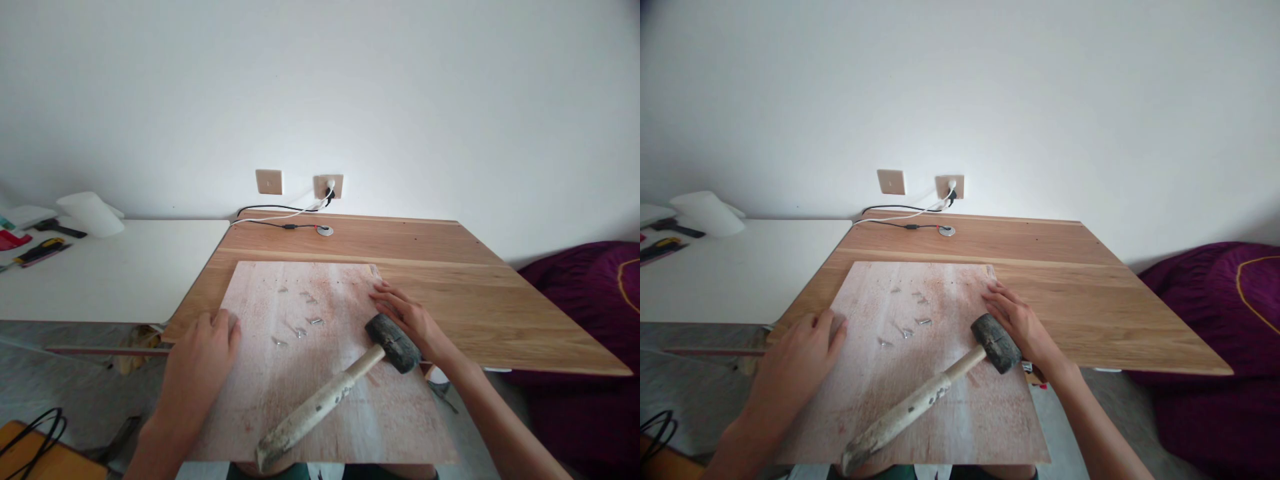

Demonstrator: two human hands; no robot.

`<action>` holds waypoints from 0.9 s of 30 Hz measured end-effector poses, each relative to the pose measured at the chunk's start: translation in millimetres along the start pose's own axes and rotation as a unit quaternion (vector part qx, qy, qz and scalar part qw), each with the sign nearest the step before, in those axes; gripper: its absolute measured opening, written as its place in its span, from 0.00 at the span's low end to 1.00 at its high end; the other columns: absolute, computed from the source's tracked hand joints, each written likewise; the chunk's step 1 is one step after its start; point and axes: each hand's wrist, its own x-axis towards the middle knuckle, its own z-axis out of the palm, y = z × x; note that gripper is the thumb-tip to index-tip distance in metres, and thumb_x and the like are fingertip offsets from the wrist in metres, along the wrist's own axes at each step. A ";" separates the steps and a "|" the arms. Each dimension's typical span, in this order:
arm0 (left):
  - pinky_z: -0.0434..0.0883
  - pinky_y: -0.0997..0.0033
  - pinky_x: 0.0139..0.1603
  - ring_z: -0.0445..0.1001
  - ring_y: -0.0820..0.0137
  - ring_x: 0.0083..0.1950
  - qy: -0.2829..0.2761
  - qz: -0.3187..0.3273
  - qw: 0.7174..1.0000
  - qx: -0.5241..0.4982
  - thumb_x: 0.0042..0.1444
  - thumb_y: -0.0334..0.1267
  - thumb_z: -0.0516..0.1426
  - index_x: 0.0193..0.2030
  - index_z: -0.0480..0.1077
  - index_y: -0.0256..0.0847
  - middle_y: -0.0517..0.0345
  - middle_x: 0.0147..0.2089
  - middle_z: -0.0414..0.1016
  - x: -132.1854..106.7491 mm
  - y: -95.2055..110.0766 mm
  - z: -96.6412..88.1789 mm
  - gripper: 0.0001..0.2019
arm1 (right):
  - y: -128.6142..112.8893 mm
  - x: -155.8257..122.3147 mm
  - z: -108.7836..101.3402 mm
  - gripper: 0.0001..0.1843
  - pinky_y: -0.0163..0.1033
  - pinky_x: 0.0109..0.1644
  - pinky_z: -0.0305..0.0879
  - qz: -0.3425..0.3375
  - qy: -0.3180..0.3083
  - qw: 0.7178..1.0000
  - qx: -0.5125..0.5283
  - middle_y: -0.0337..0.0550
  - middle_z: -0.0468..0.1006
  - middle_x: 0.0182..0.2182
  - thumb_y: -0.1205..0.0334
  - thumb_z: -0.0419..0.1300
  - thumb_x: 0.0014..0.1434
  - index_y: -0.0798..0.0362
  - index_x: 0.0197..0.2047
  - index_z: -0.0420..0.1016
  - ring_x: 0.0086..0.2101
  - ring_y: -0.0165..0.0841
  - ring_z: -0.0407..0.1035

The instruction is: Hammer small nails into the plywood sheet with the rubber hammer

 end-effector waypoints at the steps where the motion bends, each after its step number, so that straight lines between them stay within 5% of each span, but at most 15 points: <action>1: 0.72 0.61 0.40 0.80 0.52 0.45 -0.008 0.007 1.000 -0.006 0.73 0.40 0.43 0.46 0.74 0.36 0.42 0.42 0.78 -0.7 6.0 -2.9 0.19 | 6.9 -2.7 -4.8 0.22 0.54 0.71 0.64 0.006 0.003 1.000 0.003 0.51 0.76 0.63 0.47 0.54 0.72 0.49 0.55 0.83 0.66 0.46 0.67; 9: 0.72 0.61 0.43 0.81 0.54 0.47 -0.011 0.079 0.992 -0.102 0.74 0.43 0.46 0.55 0.73 0.38 0.44 0.47 0.80 -3.4 37.9 -5.8 0.18 | 38.6 -18.4 -54.2 0.25 0.59 0.71 0.61 0.085 -0.011 0.996 0.032 0.50 0.78 0.62 0.41 0.55 0.68 0.48 0.55 0.83 0.65 0.49 0.67; 11: 0.72 0.62 0.44 0.81 0.55 0.47 -0.010 0.079 0.988 -0.133 0.74 0.43 0.46 0.56 0.72 0.40 0.46 0.49 0.81 -1.9 40.3 -1.8 0.17 | 29.8 -24.1 -66.5 0.25 0.58 0.70 0.63 0.103 0.025 0.994 0.012 0.50 0.80 0.60 0.41 0.55 0.68 0.47 0.54 0.83 0.63 0.48 0.71; 14: 0.73 0.60 0.46 0.81 0.55 0.48 0.002 0.074 0.983 -0.167 0.73 0.44 0.47 0.55 0.73 0.41 0.47 0.49 0.82 4.4 38.7 2.7 0.16 | -0.4 -41.2 -78.9 0.22 0.56 0.64 0.69 0.099 0.166 0.977 -0.089 0.51 0.80 0.55 0.43 0.54 0.68 0.47 0.50 0.83 0.58 0.48 0.74; 17: 0.73 0.56 0.52 0.80 0.54 0.50 0.051 0.079 0.979 -0.182 0.71 0.43 0.49 0.52 0.74 0.41 0.46 0.50 0.81 14.3 36.3 1.6 0.15 | -40.6 -68.8 -75.9 0.20 0.46 0.44 0.77 0.111 0.247 0.949 -0.162 0.51 0.80 0.42 0.45 0.55 0.69 0.47 0.49 0.82 0.41 0.42 0.78; 19: 0.72 0.56 0.54 0.79 0.54 0.52 0.083 0.110 0.967 -0.212 0.70 0.42 0.50 0.52 0.74 0.41 0.46 0.50 0.80 21.6 40.6 -3.1 0.14 | -64.2 -88.1 -62.6 0.18 0.39 0.30 0.72 0.106 0.185 0.968 -0.131 0.44 0.79 0.31 0.47 0.55 0.70 0.46 0.49 0.82 0.27 0.35 0.75; 22: 0.73 0.58 0.54 0.79 0.59 0.51 0.081 0.204 0.929 -0.298 0.71 0.41 0.51 0.54 0.73 0.42 0.50 0.50 0.79 34.0 61.4 -14.0 0.13 | -86.1 -107.5 -33.8 0.22 0.36 0.24 0.68 0.091 0.040 0.992 -0.083 0.35 0.76 0.22 0.48 0.56 0.71 0.44 0.64 0.75 0.19 0.32 0.72; 24: 0.74 0.59 0.53 0.79 0.60 0.50 0.062 0.261 0.901 -0.340 0.70 0.38 0.53 0.53 0.73 0.43 0.52 0.49 0.79 45.3 81.7 -20.3 0.11 | -92.0 -111.1 -17.7 0.27 0.37 0.24 0.69 0.102 0.019 0.991 -0.081 0.35 0.78 0.21 0.46 0.55 0.71 0.45 0.69 0.71 0.19 0.35 0.75; 27: 0.74 0.62 0.50 0.79 0.63 0.46 0.059 0.284 0.881 -0.373 0.66 0.33 0.56 0.50 0.74 0.43 0.54 0.46 0.80 67.6 108.7 -23.4 0.09 | -93.4 -106.7 -8.1 0.28 0.39 0.23 0.68 0.146 0.029 0.987 -0.066 0.37 0.78 0.19 0.40 0.52 0.71 0.48 0.61 0.79 0.19 0.38 0.76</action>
